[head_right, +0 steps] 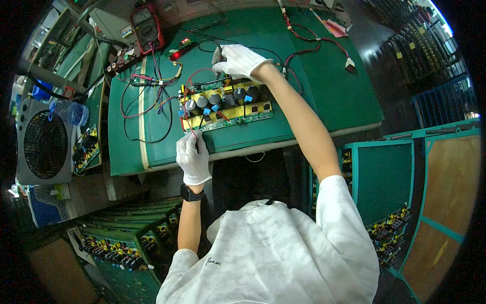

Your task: The user is testing a printed circuit board using a multimeter.

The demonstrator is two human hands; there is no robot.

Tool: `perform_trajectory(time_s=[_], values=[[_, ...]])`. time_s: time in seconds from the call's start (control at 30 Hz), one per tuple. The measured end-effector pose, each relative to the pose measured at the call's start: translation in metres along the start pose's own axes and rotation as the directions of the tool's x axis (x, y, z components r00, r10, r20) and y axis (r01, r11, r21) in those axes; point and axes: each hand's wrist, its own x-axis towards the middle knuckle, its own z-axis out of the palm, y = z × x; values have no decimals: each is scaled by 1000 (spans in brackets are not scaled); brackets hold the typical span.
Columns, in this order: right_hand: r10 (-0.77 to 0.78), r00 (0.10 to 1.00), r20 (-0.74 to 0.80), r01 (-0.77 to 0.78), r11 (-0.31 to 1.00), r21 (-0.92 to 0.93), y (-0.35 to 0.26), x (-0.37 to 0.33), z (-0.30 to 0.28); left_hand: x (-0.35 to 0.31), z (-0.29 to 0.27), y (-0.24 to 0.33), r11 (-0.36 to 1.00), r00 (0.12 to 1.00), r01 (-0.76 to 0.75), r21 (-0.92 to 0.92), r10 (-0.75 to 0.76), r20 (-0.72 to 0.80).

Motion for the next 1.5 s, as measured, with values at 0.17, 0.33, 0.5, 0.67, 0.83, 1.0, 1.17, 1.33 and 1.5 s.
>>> perform_trajectory(time_s=[0.17, 0.33, 0.5, 0.67, 0.83, 1.0, 1.17, 1.33, 1.5], values=[[40, 998, 46, -43, 997, 57, -1, 22, 8, 7, -11, -6, 1000, 1000, -13, -1, 13, -8], [-113, 992, -60, 111, 993, -32, 37, 17, 19, -2, -6, -1, 999, 999, -41, -23, 41, -15], [183, 977, 111, -202, 961, 190, -22, -4, -4, -12, -17, 11, 997, 1000, 2, -78, 0, 17], [234, 970, 62, -242, 936, 255, -1, -2, 6, -1, -18, 17, 994, 1000, 24, -108, -22, 19], [406, 913, 47, -366, 761, 536, -44, 10, 4, 0, -22, -5, 999, 999, -2, 33, 0, 50], [196, 980, -24, -177, 925, 338, -7, 15, 11, 2, -3, -2, 999, 1000, 14, -45, -14, 12], [138, 990, 31, -141, 931, 337, -7, 16, 14, 3, -3, -1, 998, 1000, -12, -54, 11, -16], [-442, 897, -23, 391, 817, -424, 35, 23, 33, 6, -13, 10, 999, 1000, -8, -54, 7, -25], [-51, 996, -68, 56, 996, 73, 28, 18, 37, -5, -8, 4, 995, 1000, 11, -99, -10, 15]])
